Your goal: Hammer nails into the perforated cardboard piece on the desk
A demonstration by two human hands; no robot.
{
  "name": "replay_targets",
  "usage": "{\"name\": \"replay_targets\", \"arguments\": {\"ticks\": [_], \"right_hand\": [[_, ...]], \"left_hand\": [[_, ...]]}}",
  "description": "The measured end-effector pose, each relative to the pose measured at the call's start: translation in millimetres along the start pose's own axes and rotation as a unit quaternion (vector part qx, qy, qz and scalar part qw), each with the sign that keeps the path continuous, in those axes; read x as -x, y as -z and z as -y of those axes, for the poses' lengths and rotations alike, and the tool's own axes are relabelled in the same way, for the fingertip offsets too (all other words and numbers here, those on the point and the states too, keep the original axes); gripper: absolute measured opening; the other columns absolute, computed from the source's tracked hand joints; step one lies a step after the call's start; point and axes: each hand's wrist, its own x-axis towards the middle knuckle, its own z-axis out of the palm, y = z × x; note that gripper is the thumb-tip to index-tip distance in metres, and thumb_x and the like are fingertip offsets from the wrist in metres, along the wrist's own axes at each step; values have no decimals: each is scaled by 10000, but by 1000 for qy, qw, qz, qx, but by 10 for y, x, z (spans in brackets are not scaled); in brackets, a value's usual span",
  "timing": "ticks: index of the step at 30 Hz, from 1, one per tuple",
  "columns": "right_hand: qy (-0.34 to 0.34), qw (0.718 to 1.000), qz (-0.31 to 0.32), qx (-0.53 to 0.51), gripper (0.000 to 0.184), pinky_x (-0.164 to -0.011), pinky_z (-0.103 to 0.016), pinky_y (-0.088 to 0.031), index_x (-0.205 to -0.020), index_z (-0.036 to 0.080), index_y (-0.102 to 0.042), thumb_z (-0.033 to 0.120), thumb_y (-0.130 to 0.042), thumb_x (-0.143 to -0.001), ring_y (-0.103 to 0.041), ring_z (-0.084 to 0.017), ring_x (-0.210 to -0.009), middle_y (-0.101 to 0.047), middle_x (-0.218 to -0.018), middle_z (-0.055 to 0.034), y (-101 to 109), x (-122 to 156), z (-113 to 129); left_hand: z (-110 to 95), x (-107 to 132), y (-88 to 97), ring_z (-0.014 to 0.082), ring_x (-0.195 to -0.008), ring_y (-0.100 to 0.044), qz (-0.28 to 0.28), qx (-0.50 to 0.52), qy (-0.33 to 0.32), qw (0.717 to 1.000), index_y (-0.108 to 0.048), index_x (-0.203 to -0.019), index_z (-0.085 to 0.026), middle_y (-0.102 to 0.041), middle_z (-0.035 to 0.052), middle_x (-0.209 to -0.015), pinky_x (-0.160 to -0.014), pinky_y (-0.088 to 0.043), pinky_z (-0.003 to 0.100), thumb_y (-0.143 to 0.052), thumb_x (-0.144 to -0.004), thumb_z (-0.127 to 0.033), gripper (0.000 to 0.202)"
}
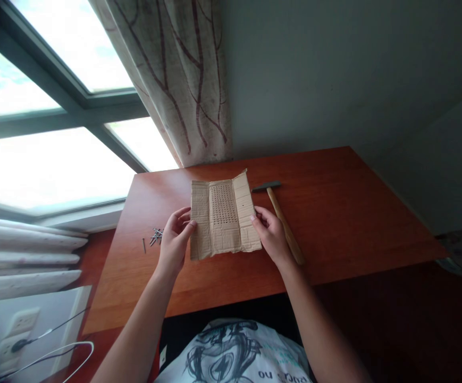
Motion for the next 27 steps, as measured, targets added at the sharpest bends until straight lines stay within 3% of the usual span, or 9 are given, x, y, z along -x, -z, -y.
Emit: {"name": "replay_targets", "arguments": {"ticks": [8,11,13,15,17,19,22,27], "right_hand": [[5,1000,16,4,446,-874,-405,-547,-1187,203,-678,522,-636,-878,-687,-264,-996,-746,-1058,-96,-4,-41,-65],[18,1000,5,16,450,-901,-399,-542,-1195,210,-673,542,-604,-900,-676,-262,-1054,-726,-1156,-104,71,-30,-115],[24,999,-17,43,461,-847,-391,-553,-1190,204,-670,554,-597,-900,-683,-255,-989,-726,-1112,-106,159,-31,-162],[29,994,-45,91,476,-775,-387,-554,-1180,190,-668,565,-585,-899,-680,-244,-878,-722,-1005,-103,268,-44,-219],[49,983,-80,160,473,-753,-393,-544,-1164,178,-668,560,-564,-905,-663,-240,-825,-712,-964,-106,385,-63,-282],[81,960,-113,242,447,-746,-400,-535,-1154,171,-666,528,-540,-918,-644,-234,-789,-704,-967,-113,499,-78,-342],[132,915,-134,358,411,-758,-414,-532,-1167,170,-657,472,-519,-925,-629,-237,-777,-682,-982,-123,643,-78,-420],[176,859,-127,464,428,-876,-456,-526,-1244,158,-618,429,-524,-926,-637,-302,-992,-643,-1119,-173,758,-42,-577]], "left_hand": [[101,-41,36,183,-975,-645,-9,-35,0,999,-562,-1215,-196,-673,91,-1138,-869,-515,322,-703,-816,-355,452],[4,23,63,220,-1064,-631,-40,-159,-83,983,-558,-1248,-195,-629,127,-1237,-900,-521,368,-629,-883,-357,405],[-140,130,35,247,-1127,-603,-31,-303,-184,934,-576,-1257,-199,-609,135,-1281,-942,-503,407,-571,-926,-318,352],[-283,276,-44,275,-1198,-568,41,-434,-275,857,-601,-1254,-212,-635,121,-1272,-1030,-445,461,-517,-951,-252,317],[-359,421,-157,297,-1256,-540,126,-514,-322,785,-588,-1305,-204,-623,123,-1344,-1072,-412,477,-523,-951,-244,363],[-342,529,-263,307,-1287,-525,177,-558,-337,737,-574,-1339,-172,-591,138,-1409,-1077,-417,468,-533,-955,-272,399],[-209,598,-346,307,-1311,-519,193,-595,-343,700,-561,-1368,-133,-558,142,-1462,-1075,-435,455,-518,-965,-267,428],[-46,588,-320,293,-1350,-505,184,-625,-362,666,-545,-1399,-114,-520,125,-1509,-1110,-426,443,-511,-950,-182,456]]}}
